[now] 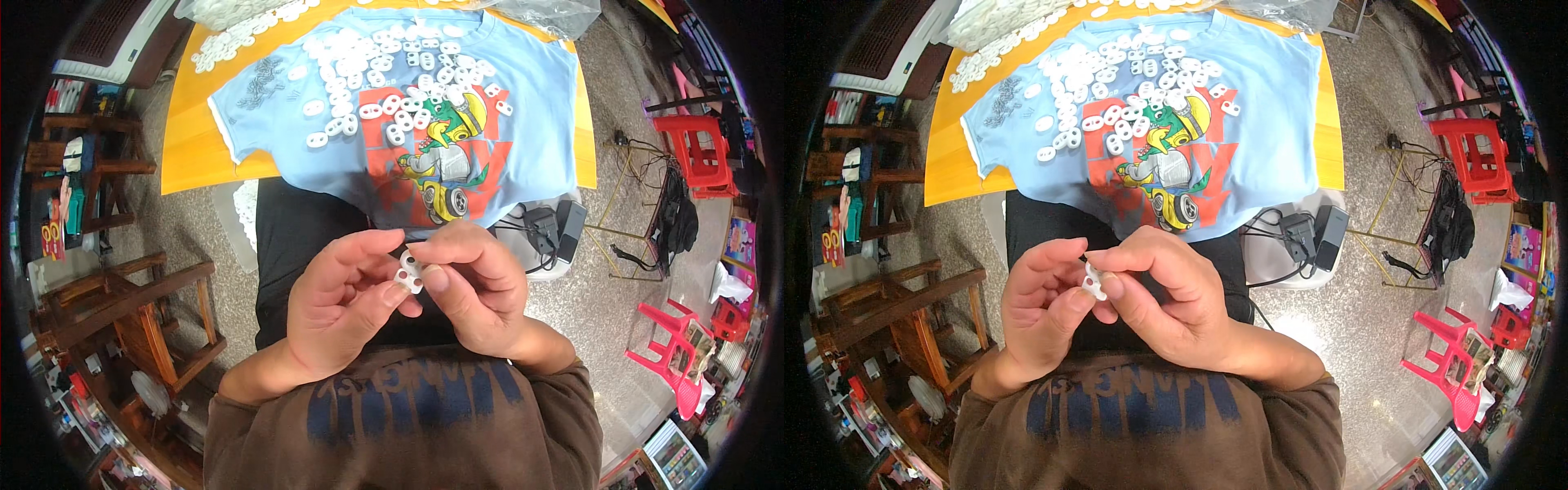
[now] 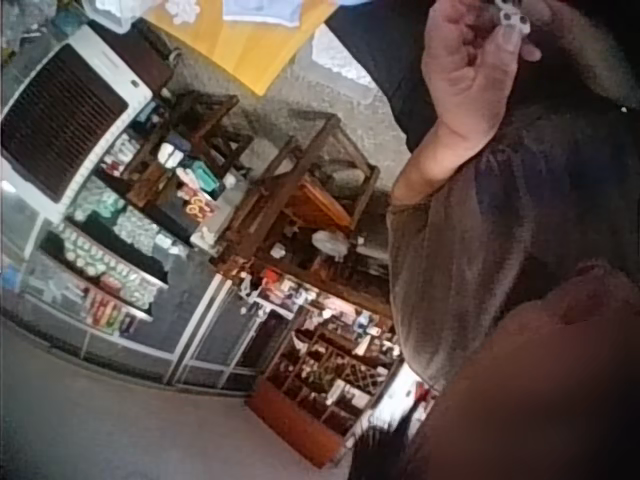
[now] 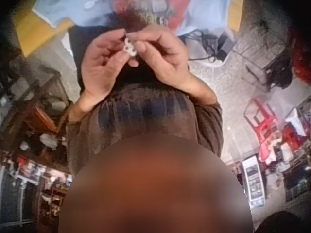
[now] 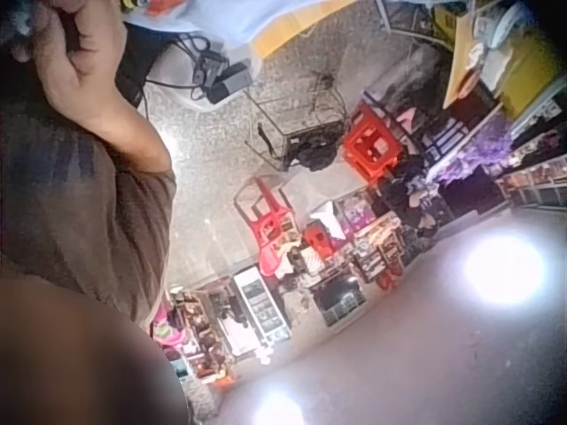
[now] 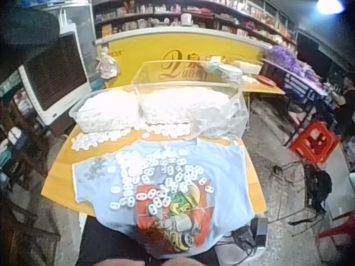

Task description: Assembling white plastic cord locks by manually inserting internal spring components.

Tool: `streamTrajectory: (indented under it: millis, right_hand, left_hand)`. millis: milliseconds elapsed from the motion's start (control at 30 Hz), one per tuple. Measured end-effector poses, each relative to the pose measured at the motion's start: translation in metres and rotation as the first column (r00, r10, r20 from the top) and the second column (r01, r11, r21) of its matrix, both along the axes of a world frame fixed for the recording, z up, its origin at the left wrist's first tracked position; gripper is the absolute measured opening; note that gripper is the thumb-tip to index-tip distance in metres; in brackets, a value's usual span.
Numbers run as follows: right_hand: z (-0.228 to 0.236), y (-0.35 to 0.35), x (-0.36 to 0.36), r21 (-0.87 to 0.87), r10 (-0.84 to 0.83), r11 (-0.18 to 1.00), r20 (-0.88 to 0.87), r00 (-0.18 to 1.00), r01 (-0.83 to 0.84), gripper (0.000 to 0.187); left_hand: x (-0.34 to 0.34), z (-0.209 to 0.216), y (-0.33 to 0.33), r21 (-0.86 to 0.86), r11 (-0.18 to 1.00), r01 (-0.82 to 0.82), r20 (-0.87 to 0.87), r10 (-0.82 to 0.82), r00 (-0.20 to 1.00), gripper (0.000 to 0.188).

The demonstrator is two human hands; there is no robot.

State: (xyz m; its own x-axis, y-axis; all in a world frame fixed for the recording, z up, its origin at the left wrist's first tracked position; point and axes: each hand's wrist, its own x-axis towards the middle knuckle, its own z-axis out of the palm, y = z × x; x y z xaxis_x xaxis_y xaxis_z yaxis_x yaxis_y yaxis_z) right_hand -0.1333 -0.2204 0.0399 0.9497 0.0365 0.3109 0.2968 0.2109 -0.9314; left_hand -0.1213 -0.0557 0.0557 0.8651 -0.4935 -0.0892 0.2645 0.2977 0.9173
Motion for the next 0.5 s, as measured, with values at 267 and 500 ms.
streamTrajectory:
  millis: [267, 500]
  right_hand:
    - [-0.005, 0.001, 0.0, -0.005, 0.027, 1.0, 0.031, 0.999, -0.027, 0.021]
    - [-0.01, 0.0, 0.003, -0.017, 0.117, 0.993, 0.111, 0.987, -0.116, 0.031]
  left_hand:
    - [-0.001, 0.002, -0.001, -0.05, 0.999, -0.02, -0.028, 0.019, 0.999, 0.036]
    - [0.0, 0.004, 0.0, -0.095, 0.996, -0.002, -0.12, -0.009, 0.993, 0.041]
